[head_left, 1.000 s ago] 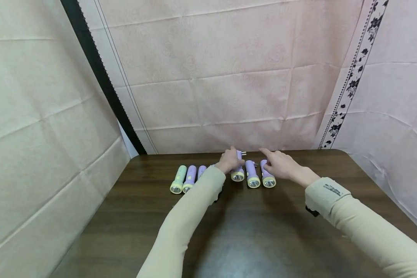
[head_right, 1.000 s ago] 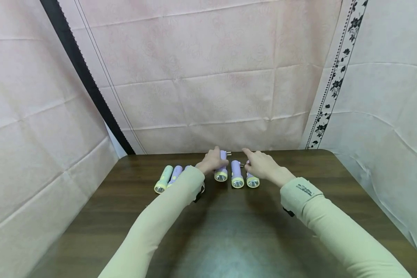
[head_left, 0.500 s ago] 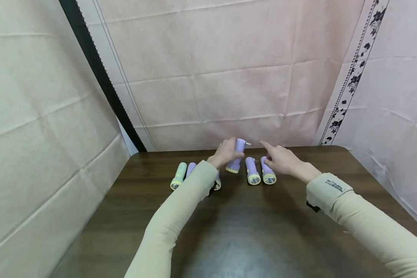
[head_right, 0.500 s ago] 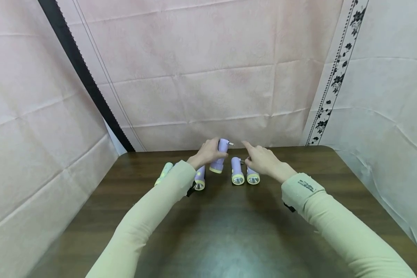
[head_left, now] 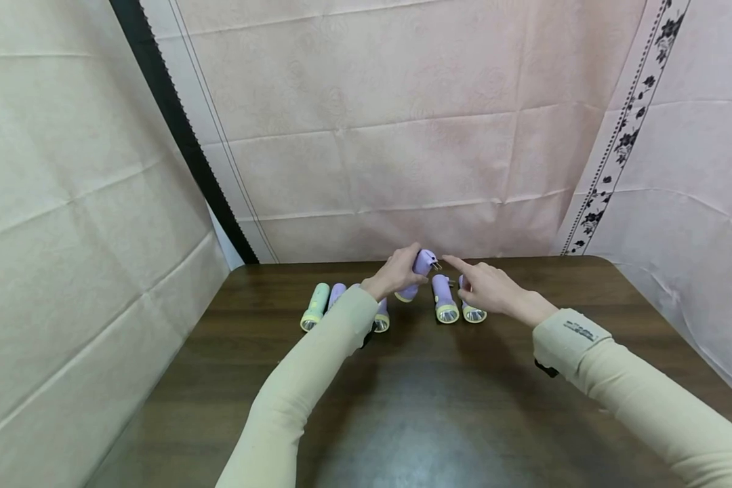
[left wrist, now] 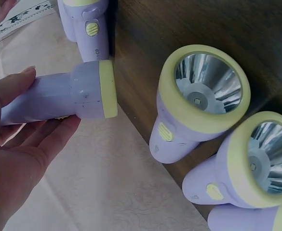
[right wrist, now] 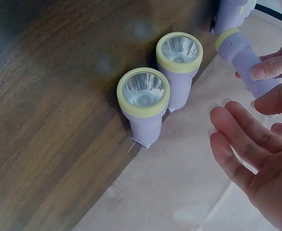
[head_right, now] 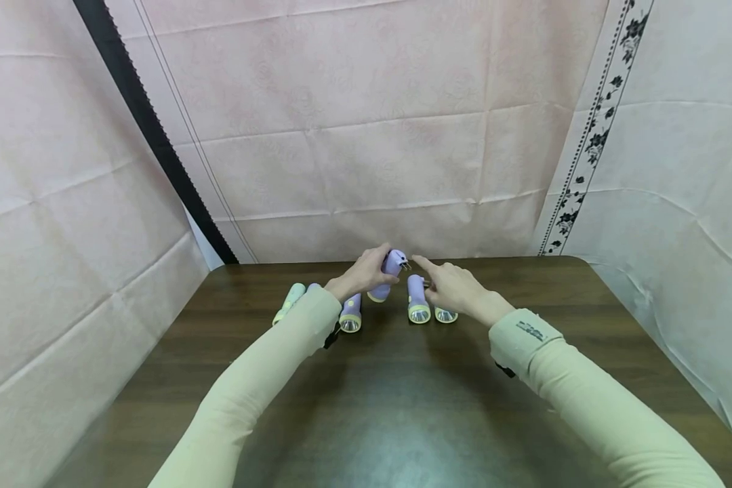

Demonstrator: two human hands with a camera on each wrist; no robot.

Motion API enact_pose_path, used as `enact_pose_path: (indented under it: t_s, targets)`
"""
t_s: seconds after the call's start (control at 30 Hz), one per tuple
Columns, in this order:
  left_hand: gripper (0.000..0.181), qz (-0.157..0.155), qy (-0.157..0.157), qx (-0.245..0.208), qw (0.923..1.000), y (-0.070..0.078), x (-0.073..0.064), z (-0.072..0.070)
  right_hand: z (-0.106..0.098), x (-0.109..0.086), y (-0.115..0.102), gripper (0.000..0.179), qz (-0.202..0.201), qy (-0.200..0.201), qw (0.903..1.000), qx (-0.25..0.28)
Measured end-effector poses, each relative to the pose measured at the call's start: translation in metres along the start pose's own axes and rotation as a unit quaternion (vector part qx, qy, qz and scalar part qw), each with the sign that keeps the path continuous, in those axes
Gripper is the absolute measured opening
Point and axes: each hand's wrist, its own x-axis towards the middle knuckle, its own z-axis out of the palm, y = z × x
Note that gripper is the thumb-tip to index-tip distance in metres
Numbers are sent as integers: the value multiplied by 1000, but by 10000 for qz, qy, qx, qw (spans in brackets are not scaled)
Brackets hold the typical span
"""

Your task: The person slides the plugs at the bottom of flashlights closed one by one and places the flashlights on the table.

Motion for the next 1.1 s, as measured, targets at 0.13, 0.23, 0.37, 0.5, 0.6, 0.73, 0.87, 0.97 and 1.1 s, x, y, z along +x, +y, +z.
enact_pose_path:
  t_s: [0.13,0.23,0.37,0.5,0.6,0.73,0.87,0.97,1.1]
  targets:
    - [46,60,-31,-54,10000,2,0,-1,0,2,-3,72,-33,-63,10000,9]
    - [47,40,-56,-128,9999,3,0,-2,-1,3,-5,72,-105,-76,9999,1]
    - [46,29,-66,-180,9998,4,0,-2,-1,3,-7,71,-144,-76,9999,-6]
    - [45,64,-68,-262,9996,3,-2,-3,0,2,-8,72,-144,-138,9998,-6]
    - [43,116,-57,-318,9994,3,-4,-5,0,3,-10,72,-226,-95,9997,-34]
    - [43,178,-56,-350,9992,4,-7,-9,-1,4,-15,71,-326,58,9994,-131]
    - [43,210,-39,-303,9993,3,-9,-10,-1,7,-19,70,-329,71,9993,-182]
    - [42,264,-28,-241,9994,3,-10,-9,0,8,-20,69,-291,59,9993,-206]
    - [41,314,-84,-224,9992,5,-11,-6,2,7,-20,69,-235,66,9995,-190]
